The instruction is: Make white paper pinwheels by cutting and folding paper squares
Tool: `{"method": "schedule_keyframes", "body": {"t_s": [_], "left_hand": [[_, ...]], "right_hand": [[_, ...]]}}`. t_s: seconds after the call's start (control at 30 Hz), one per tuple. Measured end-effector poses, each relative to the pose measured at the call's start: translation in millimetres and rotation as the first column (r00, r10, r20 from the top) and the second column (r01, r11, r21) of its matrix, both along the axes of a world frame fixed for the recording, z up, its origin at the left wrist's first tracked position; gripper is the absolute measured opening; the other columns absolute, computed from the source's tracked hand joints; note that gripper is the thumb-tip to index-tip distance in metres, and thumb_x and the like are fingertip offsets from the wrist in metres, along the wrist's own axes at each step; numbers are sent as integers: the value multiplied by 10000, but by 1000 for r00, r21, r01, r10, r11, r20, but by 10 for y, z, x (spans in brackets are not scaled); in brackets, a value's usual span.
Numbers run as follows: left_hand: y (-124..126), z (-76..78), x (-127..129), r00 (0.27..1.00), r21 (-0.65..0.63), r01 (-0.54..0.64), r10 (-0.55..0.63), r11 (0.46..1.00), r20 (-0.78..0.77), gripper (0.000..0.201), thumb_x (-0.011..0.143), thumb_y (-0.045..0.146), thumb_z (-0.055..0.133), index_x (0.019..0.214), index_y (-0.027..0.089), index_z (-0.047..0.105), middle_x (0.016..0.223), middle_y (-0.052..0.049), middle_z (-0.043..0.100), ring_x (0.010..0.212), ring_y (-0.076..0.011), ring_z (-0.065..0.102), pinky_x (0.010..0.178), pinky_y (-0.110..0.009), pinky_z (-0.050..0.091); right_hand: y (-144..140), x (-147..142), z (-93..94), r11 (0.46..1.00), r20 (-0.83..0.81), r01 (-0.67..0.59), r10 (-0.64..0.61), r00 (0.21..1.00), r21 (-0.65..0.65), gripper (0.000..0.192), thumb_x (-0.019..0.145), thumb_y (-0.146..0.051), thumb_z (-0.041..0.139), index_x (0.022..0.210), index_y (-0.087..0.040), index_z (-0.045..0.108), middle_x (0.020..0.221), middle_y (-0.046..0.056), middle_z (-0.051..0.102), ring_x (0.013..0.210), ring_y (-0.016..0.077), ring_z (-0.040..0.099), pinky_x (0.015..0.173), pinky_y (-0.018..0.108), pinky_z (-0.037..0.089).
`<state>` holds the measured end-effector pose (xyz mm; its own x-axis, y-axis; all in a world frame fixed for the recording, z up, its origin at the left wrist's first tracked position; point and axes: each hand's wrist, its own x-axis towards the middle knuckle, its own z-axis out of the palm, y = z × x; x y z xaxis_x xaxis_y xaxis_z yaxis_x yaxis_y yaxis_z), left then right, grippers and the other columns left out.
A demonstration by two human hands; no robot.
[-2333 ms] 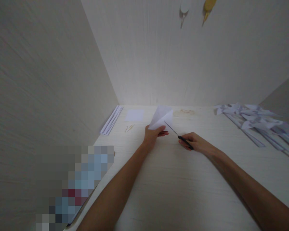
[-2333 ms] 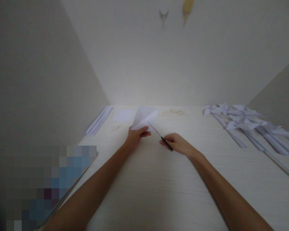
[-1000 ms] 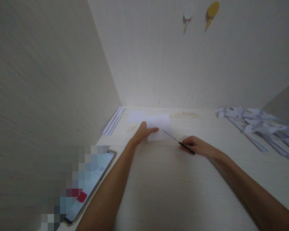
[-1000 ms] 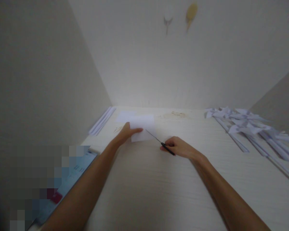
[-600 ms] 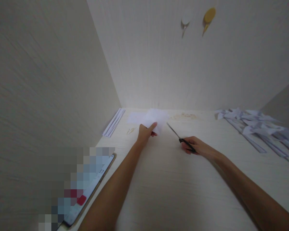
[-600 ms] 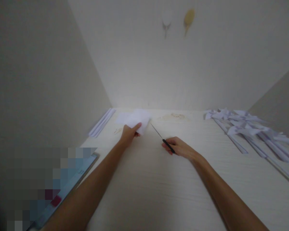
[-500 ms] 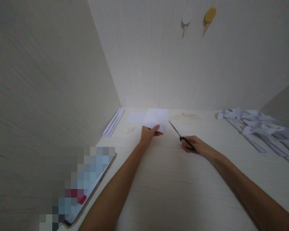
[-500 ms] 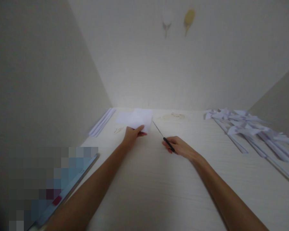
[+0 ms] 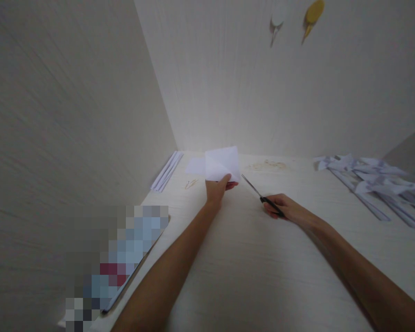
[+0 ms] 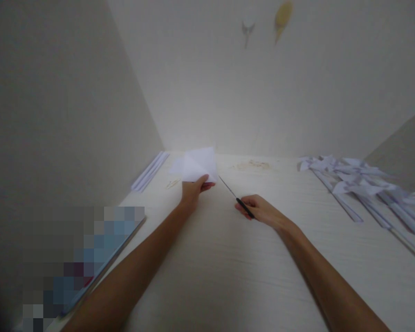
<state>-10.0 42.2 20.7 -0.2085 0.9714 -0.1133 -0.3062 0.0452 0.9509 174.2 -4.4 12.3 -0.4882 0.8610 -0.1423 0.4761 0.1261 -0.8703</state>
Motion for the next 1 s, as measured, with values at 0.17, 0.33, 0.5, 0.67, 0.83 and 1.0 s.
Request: {"method": "schedule_keyframes", "body": {"t_s": [0.17, 0.33, 0.5, 0.67, 0.83, 1.0], "left_hand": [[1, 8, 5, 999, 3, -21, 21, 1000, 28, 158, 621, 126, 602, 759, 50, 588, 665, -84, 663, 487, -129, 609, 480, -208, 507], [-3, 12, 19, 999, 19, -14, 13, 1000, 45, 174, 613, 133, 607, 767, 53, 590, 670, -81, 663, 489, -127, 608, 476, -201, 509], [-28, 21, 45, 998, 15, -3, 2, 1000, 57, 145, 605, 135, 611, 720, 50, 591, 651, -85, 658, 485, -136, 609, 488, -217, 518], [-33, 38, 53, 998, 19, -1, 0, 1000, 61, 118, 600, 130, 612, 688, 58, 579, 624, -71, 654, 482, -131, 607, 486, -209, 515], [-42, 52, 61, 998, 28, 4, -6, 1000, 70, 92, 601, 127, 604, 663, 66, 573, 596, -56, 644, 469, -132, 603, 474, -211, 508], [-69, 62, 76, 997, 15, 35, -36, 999, 69, 68, 599, 120, 601, 626, 75, 558, 568, -43, 628, 465, -136, 603, 459, -210, 501]], "right_hand": [[-31, -29, 55, 1000, -6, -6, 6, 1000, -11, 474, 694, -619, 402, 511, -182, 368, 465, -41, 352, 412, 65, 269, 408, 232, 198], [-22, -22, 45, 1000, 12, -10, 10, 1000, -13, 463, 722, -588, 397, 508, -178, 365, 467, -41, 346, 423, 66, 278, 418, 232, 199], [-7, -9, 12, 1000, 16, -15, 15, 1000, -14, 449, 739, -568, 396, 522, -177, 365, 478, -39, 347, 439, 69, 285, 430, 234, 198], [-12, -12, 15, 1000, 9, -22, 22, 1000, -11, 463, 737, -579, 389, 510, -177, 357, 475, -42, 335, 436, 67, 273, 429, 233, 187], [-7, -12, 10, 1000, 10, -16, 16, 1000, -16, 466, 721, -591, 398, 504, -180, 357, 468, -43, 332, 431, 68, 268, 426, 235, 184], [-1, -9, -2, 1000, 3, -7, 7, 1000, -21, 448, 730, -572, 403, 522, -177, 371, 472, -40, 351, 430, 69, 275, 424, 235, 181]]}}
